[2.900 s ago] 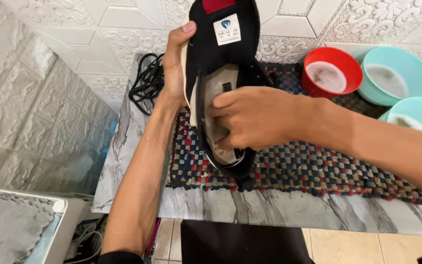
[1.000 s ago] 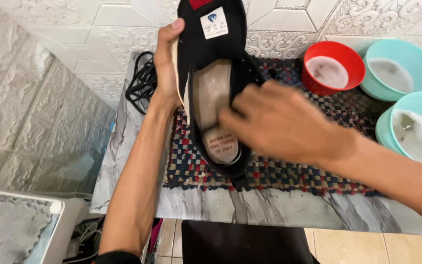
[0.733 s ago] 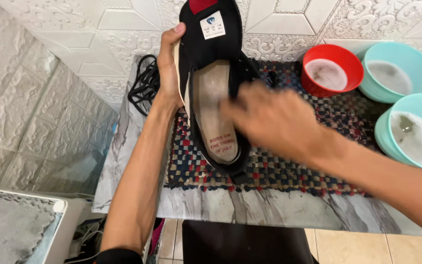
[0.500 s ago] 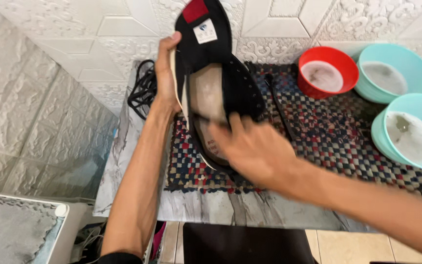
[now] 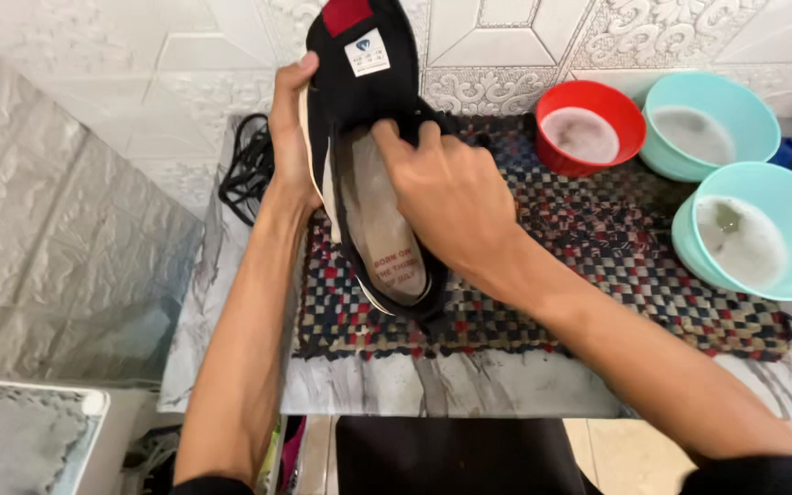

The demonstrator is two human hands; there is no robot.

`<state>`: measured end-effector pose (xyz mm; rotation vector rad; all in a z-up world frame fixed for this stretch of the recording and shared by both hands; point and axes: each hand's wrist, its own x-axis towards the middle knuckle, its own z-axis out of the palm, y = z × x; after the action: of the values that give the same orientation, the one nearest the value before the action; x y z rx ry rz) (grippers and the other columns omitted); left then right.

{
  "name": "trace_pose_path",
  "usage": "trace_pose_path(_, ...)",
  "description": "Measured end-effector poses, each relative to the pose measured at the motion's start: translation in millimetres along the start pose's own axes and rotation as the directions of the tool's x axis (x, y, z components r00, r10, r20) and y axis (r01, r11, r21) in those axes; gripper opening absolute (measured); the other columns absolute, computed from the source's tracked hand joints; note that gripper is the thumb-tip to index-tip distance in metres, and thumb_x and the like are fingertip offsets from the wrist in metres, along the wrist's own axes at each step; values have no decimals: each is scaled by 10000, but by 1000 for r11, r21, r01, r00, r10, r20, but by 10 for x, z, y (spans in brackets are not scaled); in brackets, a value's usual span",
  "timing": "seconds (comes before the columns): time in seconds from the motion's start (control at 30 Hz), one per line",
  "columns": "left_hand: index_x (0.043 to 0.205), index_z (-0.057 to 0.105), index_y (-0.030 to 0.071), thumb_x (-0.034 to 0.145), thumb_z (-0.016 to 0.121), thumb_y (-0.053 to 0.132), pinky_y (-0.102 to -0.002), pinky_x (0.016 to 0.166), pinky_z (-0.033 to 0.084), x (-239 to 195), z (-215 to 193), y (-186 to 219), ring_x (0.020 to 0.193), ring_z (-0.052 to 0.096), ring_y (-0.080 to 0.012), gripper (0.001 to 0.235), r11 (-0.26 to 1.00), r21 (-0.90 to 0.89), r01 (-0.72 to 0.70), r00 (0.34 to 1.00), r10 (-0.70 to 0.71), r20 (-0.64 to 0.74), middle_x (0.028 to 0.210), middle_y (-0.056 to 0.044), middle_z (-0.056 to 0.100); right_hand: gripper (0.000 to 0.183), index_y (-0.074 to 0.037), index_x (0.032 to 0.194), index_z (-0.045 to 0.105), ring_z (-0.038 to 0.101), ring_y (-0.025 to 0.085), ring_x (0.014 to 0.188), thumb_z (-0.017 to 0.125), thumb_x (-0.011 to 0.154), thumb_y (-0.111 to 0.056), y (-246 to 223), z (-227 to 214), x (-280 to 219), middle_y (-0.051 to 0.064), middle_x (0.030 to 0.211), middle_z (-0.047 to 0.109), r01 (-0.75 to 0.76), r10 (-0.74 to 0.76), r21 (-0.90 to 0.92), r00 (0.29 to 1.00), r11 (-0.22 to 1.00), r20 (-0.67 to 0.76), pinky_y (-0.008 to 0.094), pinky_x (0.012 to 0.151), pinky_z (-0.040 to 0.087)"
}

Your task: The person cleans a black slip-on shoe by first scrubbing the inside sole with a brush dipped in soapy water. They then use a cloth to wipe the interior and exterior surfaces of the shoe, including the heel and sides.

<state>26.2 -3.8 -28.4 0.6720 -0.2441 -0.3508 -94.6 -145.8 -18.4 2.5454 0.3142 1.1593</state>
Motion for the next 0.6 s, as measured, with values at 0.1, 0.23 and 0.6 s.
trace_pose_path(0.1, 1111, 737, 99, 941, 689, 389, -337, 876, 543, 20, -174, -24, 938, 714, -204, 340, 999, -24, -46, 987, 49, 154, 1029, -50, 774, 399, -163, 1303, 641, 666, 238, 550, 586, 909, -132, -338, -221, -119, 58, 789, 610, -12, -12, 120, 981, 993, 192, 388, 427, 503)
trace_pose_path(0.23, 1077, 746, 54, 867, 706, 361, -349, 799, 609, 44, -154, 19, 825, 756, -245, 374, 996, -93, 5, 999, -9, -39, 980, -121, 812, 692, -66, 1470, 556, 703, 334, 551, 638, 783, -74, -304, -492, -404, 177, 912, 663, 54, -193, 369, 916, 928, 351, 483, 373, 524)
trace_pose_path(0.6, 1085, 751, 54, 886, 688, 370, -358, 813, 590, -85, 4, 104, 837, 739, -252, 379, 993, -115, 29, 997, -21, 72, 957, -111, 794, 306, 30, 1409, 532, 610, 262, 623, 468, 1117, -37, 876, -1141, -148, 178, 912, 724, -739, 407, 332, 623, 586, 668, 426, 516, 443)
